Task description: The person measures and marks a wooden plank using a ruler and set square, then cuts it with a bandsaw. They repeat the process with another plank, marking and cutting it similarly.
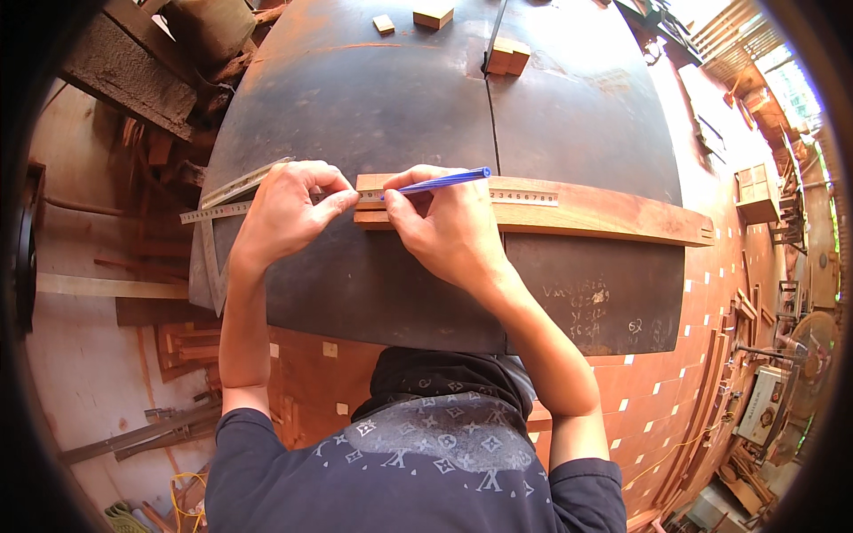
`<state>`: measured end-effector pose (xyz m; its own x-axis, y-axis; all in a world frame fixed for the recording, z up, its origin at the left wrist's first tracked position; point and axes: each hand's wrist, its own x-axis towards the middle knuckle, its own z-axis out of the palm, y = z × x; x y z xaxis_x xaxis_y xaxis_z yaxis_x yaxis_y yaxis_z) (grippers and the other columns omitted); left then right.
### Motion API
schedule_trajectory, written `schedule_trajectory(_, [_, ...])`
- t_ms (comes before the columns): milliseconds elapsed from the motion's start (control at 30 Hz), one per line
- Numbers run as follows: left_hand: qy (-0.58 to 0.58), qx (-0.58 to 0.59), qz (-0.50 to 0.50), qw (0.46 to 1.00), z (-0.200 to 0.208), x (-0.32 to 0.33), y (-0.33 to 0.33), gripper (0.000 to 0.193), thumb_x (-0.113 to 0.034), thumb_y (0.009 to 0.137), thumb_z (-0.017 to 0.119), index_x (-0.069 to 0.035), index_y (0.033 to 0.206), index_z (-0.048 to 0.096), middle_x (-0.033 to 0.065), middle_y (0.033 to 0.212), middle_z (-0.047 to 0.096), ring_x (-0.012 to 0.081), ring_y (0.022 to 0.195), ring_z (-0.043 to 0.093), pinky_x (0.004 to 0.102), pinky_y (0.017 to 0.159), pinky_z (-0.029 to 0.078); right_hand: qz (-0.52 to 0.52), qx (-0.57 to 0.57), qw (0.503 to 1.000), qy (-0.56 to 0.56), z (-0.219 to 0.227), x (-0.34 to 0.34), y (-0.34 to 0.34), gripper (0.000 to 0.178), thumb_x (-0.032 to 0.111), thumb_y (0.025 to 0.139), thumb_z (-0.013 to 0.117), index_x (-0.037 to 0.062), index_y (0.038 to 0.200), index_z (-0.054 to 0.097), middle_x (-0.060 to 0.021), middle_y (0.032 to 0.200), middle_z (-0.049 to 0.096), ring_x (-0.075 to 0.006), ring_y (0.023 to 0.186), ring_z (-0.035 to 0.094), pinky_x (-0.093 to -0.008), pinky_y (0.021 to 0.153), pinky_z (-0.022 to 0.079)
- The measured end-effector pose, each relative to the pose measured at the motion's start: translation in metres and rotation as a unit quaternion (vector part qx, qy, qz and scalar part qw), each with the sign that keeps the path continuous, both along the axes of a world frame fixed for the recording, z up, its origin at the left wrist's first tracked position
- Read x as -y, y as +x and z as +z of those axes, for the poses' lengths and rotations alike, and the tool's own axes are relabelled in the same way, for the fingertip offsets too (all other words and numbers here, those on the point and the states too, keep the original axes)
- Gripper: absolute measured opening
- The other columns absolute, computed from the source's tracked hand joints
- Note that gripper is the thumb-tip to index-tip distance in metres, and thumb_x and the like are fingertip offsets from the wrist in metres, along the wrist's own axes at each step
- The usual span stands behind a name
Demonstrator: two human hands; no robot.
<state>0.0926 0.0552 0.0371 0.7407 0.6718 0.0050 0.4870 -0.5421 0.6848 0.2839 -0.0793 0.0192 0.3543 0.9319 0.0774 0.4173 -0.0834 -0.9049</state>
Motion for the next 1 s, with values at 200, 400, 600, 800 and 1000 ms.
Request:
schedule_trajectory(200, [0.002,0.017,-0.003,1.000,-0.0030,-0.0005,-0.0006,0.019,-0.015,0.094,0.081,0.003,0.093,0.080,0.0135,0.073,0.070,0.0175,0.063,0.060,0.0360,0.062,0.049,-0.010,0.018,1.000,-0.007,-0.0051,-0.0012,-0.0026,0.019,0.020,0.096,0.079,0.0028,0.100,0.083,-0.0145,0.081,0.078,-0.0264,0.070,0.071,-0.0421,0.073,0.057])
schedule_trajectory(400, [0.023,0.026,-0.008,0.999,-0.0053,-0.0014,-0.0002,0.020,-0.016,0.094,0.081,0.003,0.092,0.080,0.0134,0.071,0.068,0.0166,0.063,0.059,0.0352,0.062,0.049,-0.011,0.039,0.999,0.005,-0.0076,-0.0011,-0.0026,0.018,0.021,0.096,0.080,0.0031,0.099,0.083,-0.0146,0.079,0.077,-0.0263,0.069,0.070,-0.0409,0.070,0.056])
schedule_trajectory(600, [0.005,0.025,-0.007,1.000,-0.0041,-0.0017,-0.0004,0.020,-0.016,0.093,0.081,0.004,0.092,0.079,0.0130,0.069,0.067,0.0141,0.062,0.058,0.0342,0.061,0.048,-0.005,0.052,0.999,-0.008,-0.0041,-0.0004,-0.0038,0.018,0.018,0.099,0.079,0.0000,0.102,0.083,-0.0085,0.080,0.078,-0.0139,0.069,0.065,-0.0317,0.066,0.053])
schedule_trajectory(800, [0.003,0.022,-0.007,1.000,-0.0021,-0.0009,-0.0006,0.019,-0.015,0.094,0.081,0.004,0.091,0.079,0.0111,0.065,0.063,0.0121,0.060,0.055,0.0339,0.058,0.045,-0.013,0.044,0.999,0.008,-0.0073,-0.0010,-0.0043,0.016,0.019,0.095,0.081,0.0035,0.098,0.083,-0.0132,0.076,0.076,-0.0244,0.066,0.068,-0.0399,0.068,0.056])
schedule_trajectory(1000, [0.009,0.022,-0.008,1.000,-0.0030,-0.0016,0.0013,0.019,-0.015,0.095,0.081,0.004,0.092,0.079,0.0098,0.063,0.061,0.0118,0.059,0.054,0.0341,0.057,0.044,-0.012,0.051,0.999,0.012,-0.0100,0.0006,-0.0039,0.015,0.018,0.095,0.081,0.0034,0.099,0.083,-0.0136,0.079,0.077,-0.0240,0.068,0.069,-0.0391,0.069,0.056])
